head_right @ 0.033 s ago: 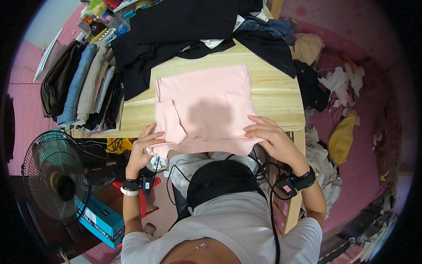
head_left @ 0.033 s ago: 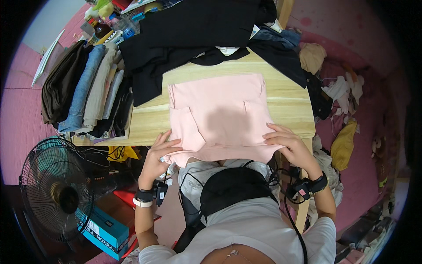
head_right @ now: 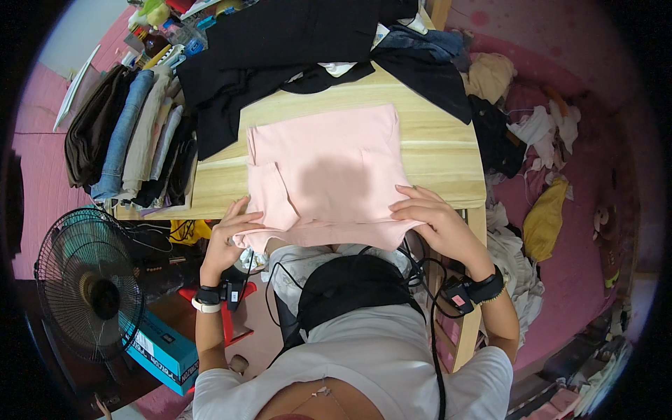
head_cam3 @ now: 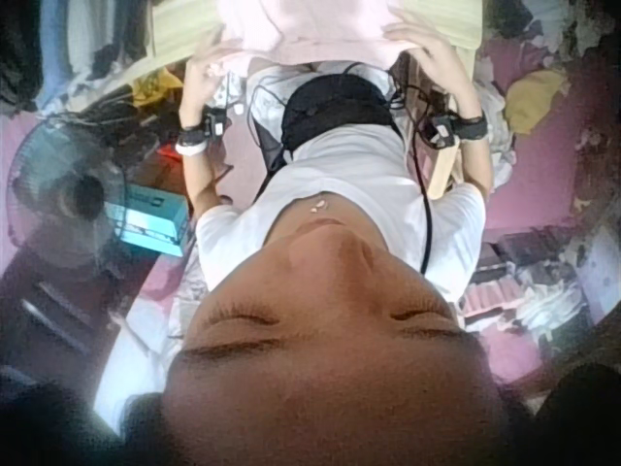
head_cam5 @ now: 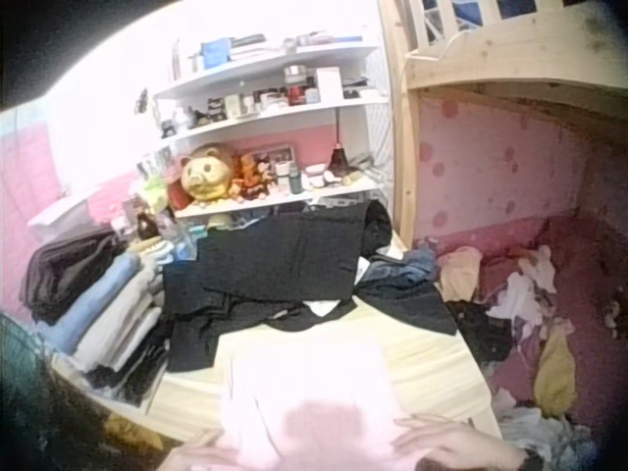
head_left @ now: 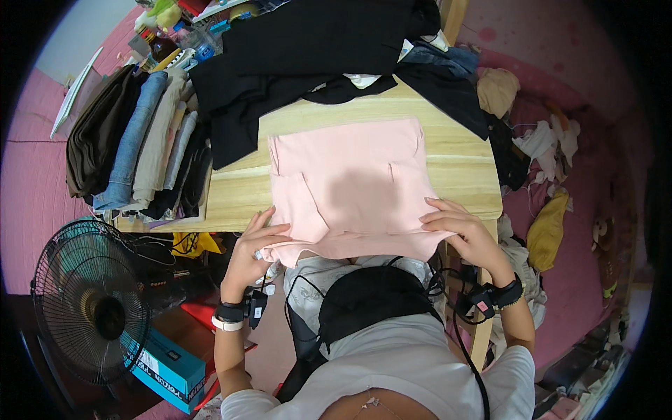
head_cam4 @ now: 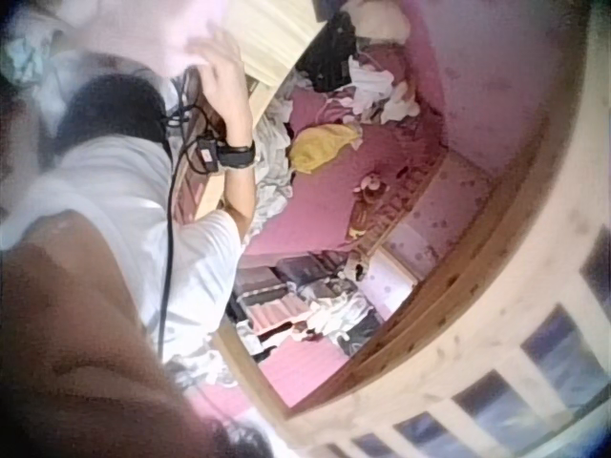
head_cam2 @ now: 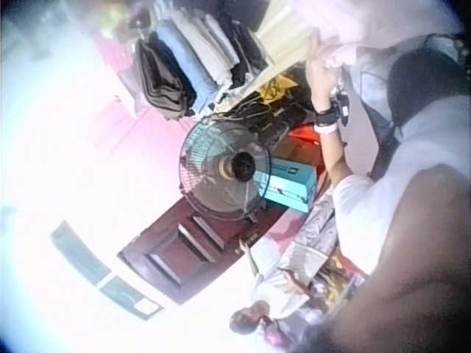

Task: The person folds a pink t-shirt on a wooden table by hand, bringing the sleeves and sides to the center and then folding the bottom of the shirt up to the collar.

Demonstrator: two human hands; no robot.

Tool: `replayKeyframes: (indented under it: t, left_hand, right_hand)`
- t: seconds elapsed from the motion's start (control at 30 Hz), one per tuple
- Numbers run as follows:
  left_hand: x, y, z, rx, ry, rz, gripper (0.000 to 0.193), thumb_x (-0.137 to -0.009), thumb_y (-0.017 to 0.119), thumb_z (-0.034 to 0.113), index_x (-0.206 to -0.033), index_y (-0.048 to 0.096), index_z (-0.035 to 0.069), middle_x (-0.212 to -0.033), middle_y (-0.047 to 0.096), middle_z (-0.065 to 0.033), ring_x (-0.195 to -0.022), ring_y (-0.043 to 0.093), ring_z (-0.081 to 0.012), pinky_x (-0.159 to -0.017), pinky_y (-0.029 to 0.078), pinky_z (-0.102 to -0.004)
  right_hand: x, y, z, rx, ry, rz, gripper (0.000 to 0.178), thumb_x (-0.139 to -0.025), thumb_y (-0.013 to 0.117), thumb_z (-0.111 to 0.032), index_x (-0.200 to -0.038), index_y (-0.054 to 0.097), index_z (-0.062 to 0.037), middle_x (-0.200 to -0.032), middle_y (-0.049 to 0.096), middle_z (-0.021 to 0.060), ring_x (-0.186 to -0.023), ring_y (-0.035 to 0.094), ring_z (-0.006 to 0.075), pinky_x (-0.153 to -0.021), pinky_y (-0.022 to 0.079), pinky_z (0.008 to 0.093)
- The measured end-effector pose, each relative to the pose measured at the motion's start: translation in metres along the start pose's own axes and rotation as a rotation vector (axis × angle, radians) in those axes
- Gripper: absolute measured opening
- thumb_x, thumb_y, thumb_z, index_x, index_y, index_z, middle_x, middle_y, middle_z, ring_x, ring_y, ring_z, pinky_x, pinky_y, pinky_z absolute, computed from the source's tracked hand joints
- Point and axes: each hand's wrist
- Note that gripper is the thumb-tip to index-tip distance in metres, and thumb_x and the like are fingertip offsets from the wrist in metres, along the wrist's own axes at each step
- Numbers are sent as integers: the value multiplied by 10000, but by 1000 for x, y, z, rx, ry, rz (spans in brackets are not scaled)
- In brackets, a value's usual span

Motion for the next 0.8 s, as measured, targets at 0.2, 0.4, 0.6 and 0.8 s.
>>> replayKeyframes:
  t: [0.2, 0.4, 0.6, 0.8]
  left_hand:
    - [-15, 0, -12, 366, -206, 144, 223, -830, 611, 165, -971, 684, 8, -956, 676, -76, -1037, 597, -216, -994, 383, -388]
    - [-98, 5, -31, 867, -423, 440, 288, -937, 565, 213, -1106, 587, -19, -965, 638, -54, -852, 585, -106, -739, 479, -247]
    - [-116, 7, -26, 907, -527, 481, 255, -957, 559, 209, -1084, 563, -12, -956, 629, -62, -827, 578, -102, -727, 477, -248]
    - [-113, 3, -40, 537, -252, 520, 149, -938, 585, 156, -986, 542, 22, -819, 551, -6, -742, 469, -49, -661, 405, -200]
  right_hand:
    - [-11, -16, 9, -378, 168, 138, 161, -829, 567, -28, -956, 663, -5, -944, 686, 77, -955, 634, 186, -876, 469, 314]
    - [-97, -23, 47, -673, 374, 337, 146, -910, 565, -136, -942, 610, 0, -803, 608, 13, -701, 548, 56, -608, 435, 218]
    - [-130, -15, 94, -485, 382, 389, 125, -897, 570, -117, -931, 578, 2, -780, 607, 59, -692, 567, 111, -624, 455, 267]
    - [-139, -14, 67, -32, 316, 386, 135, -885, 559, -103, -949, 553, 15, -809, 607, 197, -715, 601, 311, -674, 468, 343]
Point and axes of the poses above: each hand's wrist, its own x-axis away from the middle knuckle, its own y-axis out of the palm, z = x × y
